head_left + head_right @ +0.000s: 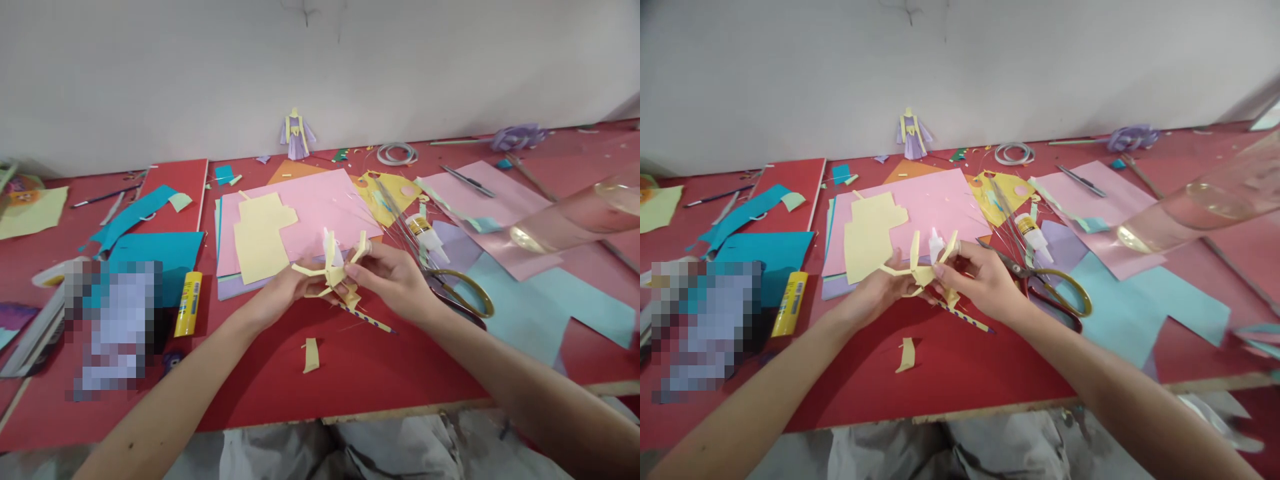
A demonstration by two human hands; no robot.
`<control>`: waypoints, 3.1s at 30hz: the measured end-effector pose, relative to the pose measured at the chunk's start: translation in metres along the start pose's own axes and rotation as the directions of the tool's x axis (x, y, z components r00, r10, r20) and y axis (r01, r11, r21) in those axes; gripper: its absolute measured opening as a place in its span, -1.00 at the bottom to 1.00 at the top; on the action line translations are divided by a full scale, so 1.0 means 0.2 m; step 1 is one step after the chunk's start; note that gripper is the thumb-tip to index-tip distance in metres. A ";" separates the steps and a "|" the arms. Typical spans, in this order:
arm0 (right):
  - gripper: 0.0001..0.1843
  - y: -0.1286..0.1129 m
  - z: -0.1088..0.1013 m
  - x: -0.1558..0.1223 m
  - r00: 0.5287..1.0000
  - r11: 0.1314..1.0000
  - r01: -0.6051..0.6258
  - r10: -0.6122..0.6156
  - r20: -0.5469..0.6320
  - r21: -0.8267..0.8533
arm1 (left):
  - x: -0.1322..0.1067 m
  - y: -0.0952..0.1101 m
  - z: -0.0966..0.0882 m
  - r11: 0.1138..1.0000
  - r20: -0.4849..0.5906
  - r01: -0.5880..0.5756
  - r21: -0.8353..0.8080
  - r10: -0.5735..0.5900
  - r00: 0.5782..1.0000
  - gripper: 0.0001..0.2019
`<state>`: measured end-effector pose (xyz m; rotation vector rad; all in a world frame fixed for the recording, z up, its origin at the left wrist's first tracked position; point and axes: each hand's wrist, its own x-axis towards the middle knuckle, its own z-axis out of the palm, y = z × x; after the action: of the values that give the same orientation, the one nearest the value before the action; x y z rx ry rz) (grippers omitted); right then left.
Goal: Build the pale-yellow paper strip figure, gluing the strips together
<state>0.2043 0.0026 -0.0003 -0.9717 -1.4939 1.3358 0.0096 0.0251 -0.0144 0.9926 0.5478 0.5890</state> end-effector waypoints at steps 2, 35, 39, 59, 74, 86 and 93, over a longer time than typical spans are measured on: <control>-0.79 0.00 0.01 0.01 0.997 1.000 -0.017 0.016 -0.073 -0.011 | 0.01 -0.01 -0.01 0.997 -0.033 -0.021 -0.076 0.019 0.999 -0.28; -0.75 0.00 0.08 -0.01 0.995 0.990 -0.058 0.067 -0.069 0.128 | -0.07 -0.02 0.15 0.830 -0.430 -0.185 0.526 0.447 0.784 -0.73; -0.71 0.00 0.08 -0.01 0.987 0.991 -0.082 0.096 -0.130 0.108 | -0.06 -0.02 0.13 0.829 -0.432 -0.160 0.535 0.431 0.792 -0.71; -0.82 0.01 0.09 -0.01 0.992 0.995 -0.036 0.048 -0.121 0.098 | -0.06 -0.03 0.12 0.765 -0.389 -0.141 0.629 0.466 0.794 -0.73; -0.76 0.03 0.04 0.02 0.989 1.000 -0.024 0.026 -0.147 0.013 | -0.05 -0.03 0.11 0.801 -0.397 -0.206 0.562 0.480 0.782 -0.83; -0.76 0.04 0.04 0.02 0.996 0.996 -0.011 0.003 -0.087 -0.087 | -0.05 -0.01 0.13 0.834 -0.425 -0.211 0.510 0.457 0.781 -0.86; -0.81 0.04 0.05 0.00 0.991 0.957 0.051 -0.083 -0.104 -0.284 | -0.06 -0.02 0.13 0.683 -0.323 -0.226 0.694 0.576 0.751 -0.90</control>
<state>0.1943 0.0001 -0.0084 -1.1456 -1.6404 1.0179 0.0201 -0.0008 -0.0050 1.6338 1.0616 1.1674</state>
